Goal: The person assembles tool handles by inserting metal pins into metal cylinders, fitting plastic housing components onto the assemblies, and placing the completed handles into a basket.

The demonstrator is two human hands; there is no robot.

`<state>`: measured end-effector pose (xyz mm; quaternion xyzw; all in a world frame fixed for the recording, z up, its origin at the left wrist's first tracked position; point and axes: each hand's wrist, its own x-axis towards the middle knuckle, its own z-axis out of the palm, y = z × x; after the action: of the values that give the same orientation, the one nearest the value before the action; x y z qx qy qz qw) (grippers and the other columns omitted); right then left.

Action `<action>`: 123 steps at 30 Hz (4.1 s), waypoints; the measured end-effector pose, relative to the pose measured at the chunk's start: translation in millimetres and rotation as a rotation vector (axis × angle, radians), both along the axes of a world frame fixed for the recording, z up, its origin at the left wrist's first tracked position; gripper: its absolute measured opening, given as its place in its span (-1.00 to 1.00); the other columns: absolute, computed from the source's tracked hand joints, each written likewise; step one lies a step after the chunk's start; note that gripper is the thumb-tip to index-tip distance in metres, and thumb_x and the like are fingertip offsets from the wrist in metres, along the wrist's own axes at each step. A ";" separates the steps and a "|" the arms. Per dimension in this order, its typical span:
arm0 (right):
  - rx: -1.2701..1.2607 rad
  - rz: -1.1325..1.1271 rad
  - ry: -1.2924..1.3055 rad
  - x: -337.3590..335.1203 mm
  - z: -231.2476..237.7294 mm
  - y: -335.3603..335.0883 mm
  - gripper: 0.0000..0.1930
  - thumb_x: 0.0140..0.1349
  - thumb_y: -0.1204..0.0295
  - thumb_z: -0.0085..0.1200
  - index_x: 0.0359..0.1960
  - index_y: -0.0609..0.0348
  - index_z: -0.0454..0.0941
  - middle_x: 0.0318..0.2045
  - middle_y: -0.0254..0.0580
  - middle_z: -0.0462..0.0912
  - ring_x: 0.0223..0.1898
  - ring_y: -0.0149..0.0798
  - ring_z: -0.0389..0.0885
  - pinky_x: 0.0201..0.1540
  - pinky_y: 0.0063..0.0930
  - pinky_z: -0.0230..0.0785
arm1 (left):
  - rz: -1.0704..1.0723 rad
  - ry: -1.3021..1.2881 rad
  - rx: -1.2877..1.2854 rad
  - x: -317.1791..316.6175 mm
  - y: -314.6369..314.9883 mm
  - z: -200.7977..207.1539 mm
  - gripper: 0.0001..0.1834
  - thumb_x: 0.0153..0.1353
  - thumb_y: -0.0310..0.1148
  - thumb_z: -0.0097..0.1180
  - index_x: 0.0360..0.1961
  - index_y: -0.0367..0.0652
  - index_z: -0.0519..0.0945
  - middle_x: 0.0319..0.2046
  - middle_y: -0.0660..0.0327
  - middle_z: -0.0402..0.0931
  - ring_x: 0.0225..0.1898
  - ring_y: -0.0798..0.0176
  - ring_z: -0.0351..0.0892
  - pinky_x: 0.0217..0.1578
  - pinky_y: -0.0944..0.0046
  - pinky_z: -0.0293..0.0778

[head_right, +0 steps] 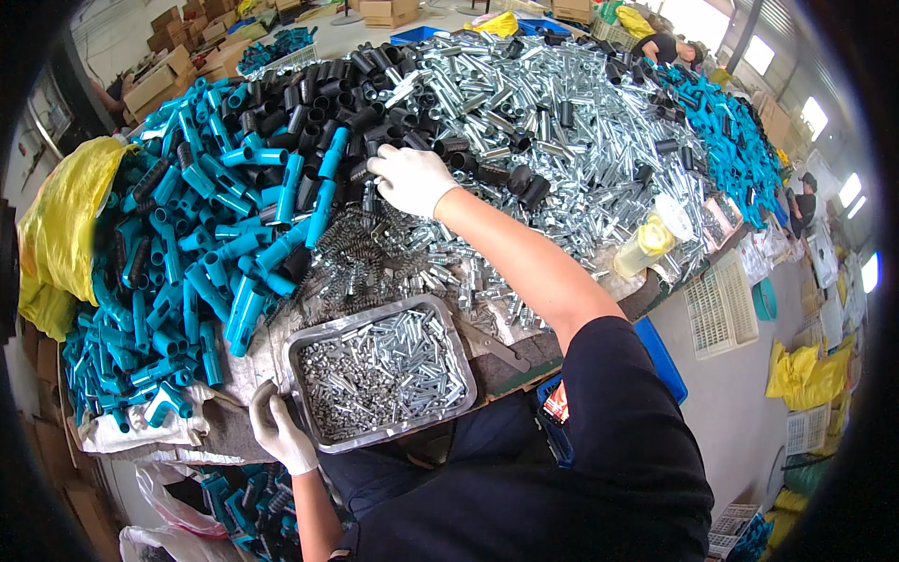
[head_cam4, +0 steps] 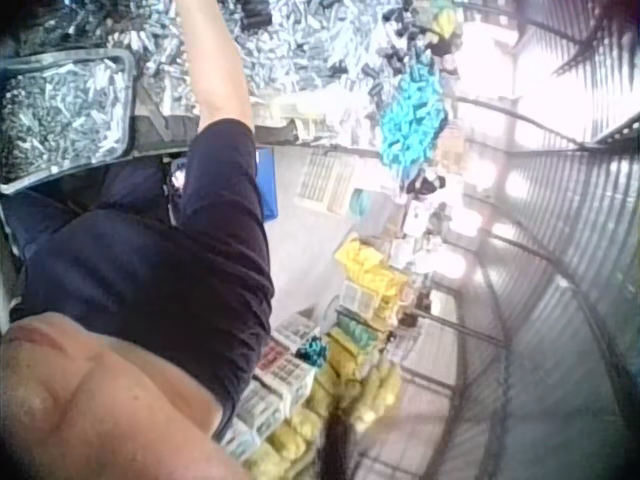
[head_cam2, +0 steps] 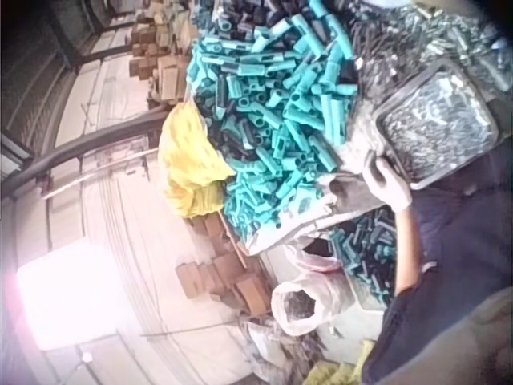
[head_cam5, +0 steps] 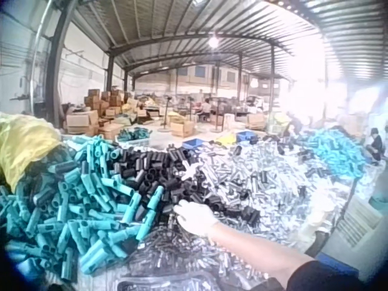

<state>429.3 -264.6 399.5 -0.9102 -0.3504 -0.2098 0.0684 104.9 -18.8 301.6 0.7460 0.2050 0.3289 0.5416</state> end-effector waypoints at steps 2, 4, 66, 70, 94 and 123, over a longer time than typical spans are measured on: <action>0.190 -0.087 0.052 0.1 1.8 -6.9 -0.76 0.15 0.28 0.02 -0.17 0.01 0.55 -0.25 -0.12 0.60 -0.25 -0.01 0.67 -0.18 -0.10 0.52 | -0.004 -0.003 0.003 0.9 0.2 -0.9 -0.79 0.32 -0.56 -0.07 -0.08 -0.39 0.54 -0.02 0.02 0.54 0.02 0.18 0.51 0.09 0.24 0.37; 0.234 -0.152 0.096 6.6 7.0 -15.4 -0.77 0.13 0.25 0.05 -0.21 0.02 0.56 -0.30 -0.13 0.64 -0.27 0.00 0.67 -0.20 -0.11 0.52 | -0.007 -0.006 0.007 2.0 -1.1 0.0 -0.79 0.32 -0.56 -0.07 -0.08 -0.39 0.54 -0.01 0.03 0.54 0.01 0.18 0.51 0.09 0.25 0.37; 1.359 0.228 1.097 -327.7 -47.8 -4.7 -0.54 0.49 0.10 -0.26 -0.13 0.22 0.59 -0.25 0.04 0.65 -0.20 -0.05 0.63 -0.11 -0.32 0.41 | -0.755 0.455 -0.319 -66.1 -119.4 71.2 -0.65 0.44 -0.25 -0.09 0.01 -0.37 0.42 -0.18 0.12 0.47 -0.16 0.24 0.42 -0.10 0.21 0.33; 1.339 0.345 0.854 -327.0 -52.9 -17.9 -0.46 0.47 0.04 -0.26 0.16 0.31 0.41 0.02 0.10 0.53 0.05 -0.05 0.53 0.11 -0.31 0.34 | -0.731 0.073 0.154 -54.8 -118.6 78.2 -0.59 0.48 -0.20 -0.25 0.04 -0.39 0.37 0.11 -0.07 0.43 0.17 0.03 0.41 0.24 0.03 0.23; 1.427 -0.174 1.455 -363.4 -109.1 -345.0 -0.74 0.34 0.38 -0.07 -0.42 0.27 0.58 -0.57 -0.32 0.57 -0.58 -0.42 0.51 -0.55 -0.57 0.31 | -0.356 0.367 -0.202 -19.9 -81.9 46.4 -0.72 0.42 -0.19 -0.11 -0.25 -0.20 0.48 -0.68 0.36 0.25 -0.78 0.55 0.05 -0.79 0.47 -0.05; 0.205 -1.550 0.306 -307.9 -338.5 -489.7 -0.80 0.28 0.43 -0.14 -0.21 0.19 0.54 -0.29 0.19 0.65 -0.20 0.18 0.65 -0.15 0.08 0.49 | -0.026 0.314 -0.165 -9.0 -79.6 13.1 -0.45 0.36 -0.05 0.02 0.19 -0.26 0.41 -0.47 0.29 0.44 -0.66 0.50 0.17 -0.72 0.51 -0.01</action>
<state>121.4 -754.3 61.0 -0.9026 0.4169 -0.1015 0.0336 95.9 -98.5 314.7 0.7436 0.3040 0.1833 0.5665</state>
